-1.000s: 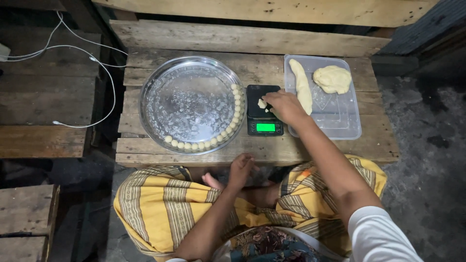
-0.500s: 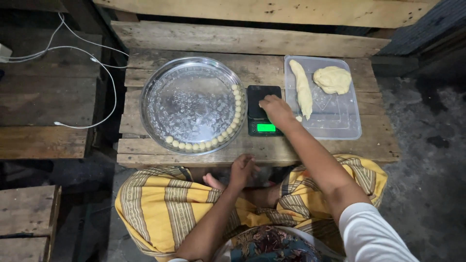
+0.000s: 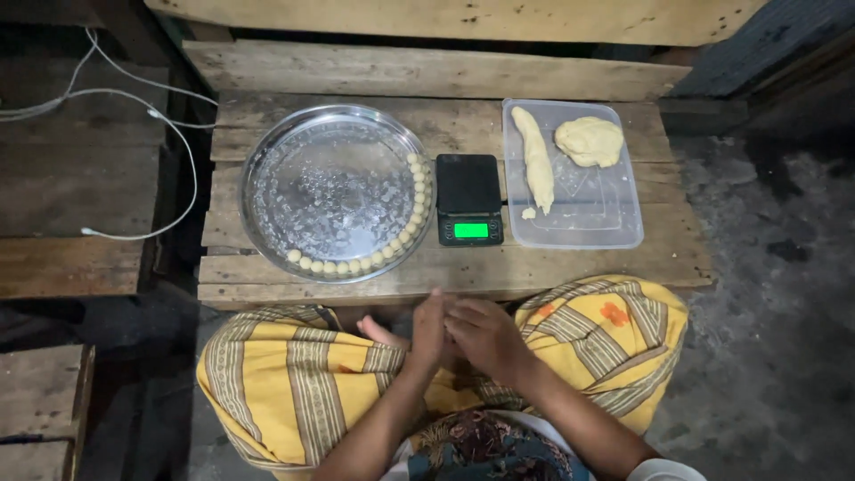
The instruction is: A person is portioning dough by weighing small pieces on a digital scale and rolling them into uniform balls, then arranging them on a metal tray.
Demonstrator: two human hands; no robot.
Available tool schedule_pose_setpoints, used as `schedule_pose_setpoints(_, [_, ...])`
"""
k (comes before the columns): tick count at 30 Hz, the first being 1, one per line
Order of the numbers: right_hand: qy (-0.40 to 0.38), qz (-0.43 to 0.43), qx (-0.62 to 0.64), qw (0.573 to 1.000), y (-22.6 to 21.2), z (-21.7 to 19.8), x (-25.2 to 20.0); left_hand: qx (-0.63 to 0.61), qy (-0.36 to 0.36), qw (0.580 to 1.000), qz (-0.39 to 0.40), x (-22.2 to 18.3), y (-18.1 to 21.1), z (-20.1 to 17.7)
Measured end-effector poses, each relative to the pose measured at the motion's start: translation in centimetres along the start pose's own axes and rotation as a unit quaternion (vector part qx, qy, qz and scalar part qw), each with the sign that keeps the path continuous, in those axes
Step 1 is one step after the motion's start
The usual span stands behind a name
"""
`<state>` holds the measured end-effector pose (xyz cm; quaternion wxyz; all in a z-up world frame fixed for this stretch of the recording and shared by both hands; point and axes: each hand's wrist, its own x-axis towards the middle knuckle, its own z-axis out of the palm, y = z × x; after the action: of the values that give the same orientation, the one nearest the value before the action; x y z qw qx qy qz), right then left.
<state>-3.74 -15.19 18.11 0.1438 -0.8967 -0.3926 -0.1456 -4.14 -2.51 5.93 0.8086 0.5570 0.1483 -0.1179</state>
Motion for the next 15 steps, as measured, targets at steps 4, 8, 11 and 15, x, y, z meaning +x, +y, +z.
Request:
schedule_pose_setpoints(4, [0.118, 0.195, 0.088, 0.97, 0.3, 0.3, -1.3, -0.012, 0.032, 0.999, 0.029, -4.5, 8.6, 3.9])
schedule_pose_setpoints(8, [0.111, 0.266, 0.165, 0.943, -2.0, -0.2, -0.5, 0.188, -0.102, 0.974, 0.076, -6.8, 7.5, 6.9])
schedule_pose_setpoints(11, [0.16, 0.205, 0.162, 0.952, -2.3, -2.2, -0.3, 0.036, -0.198, 0.902, 0.382, -7.6, 5.9, 6.4])
schedule_pose_setpoints(15, [0.223, 0.107, 0.157, 0.956, -2.9, -4.0, 0.8, 0.138, -0.164, 0.976, 0.027, -11.3, 13.1, 7.1])
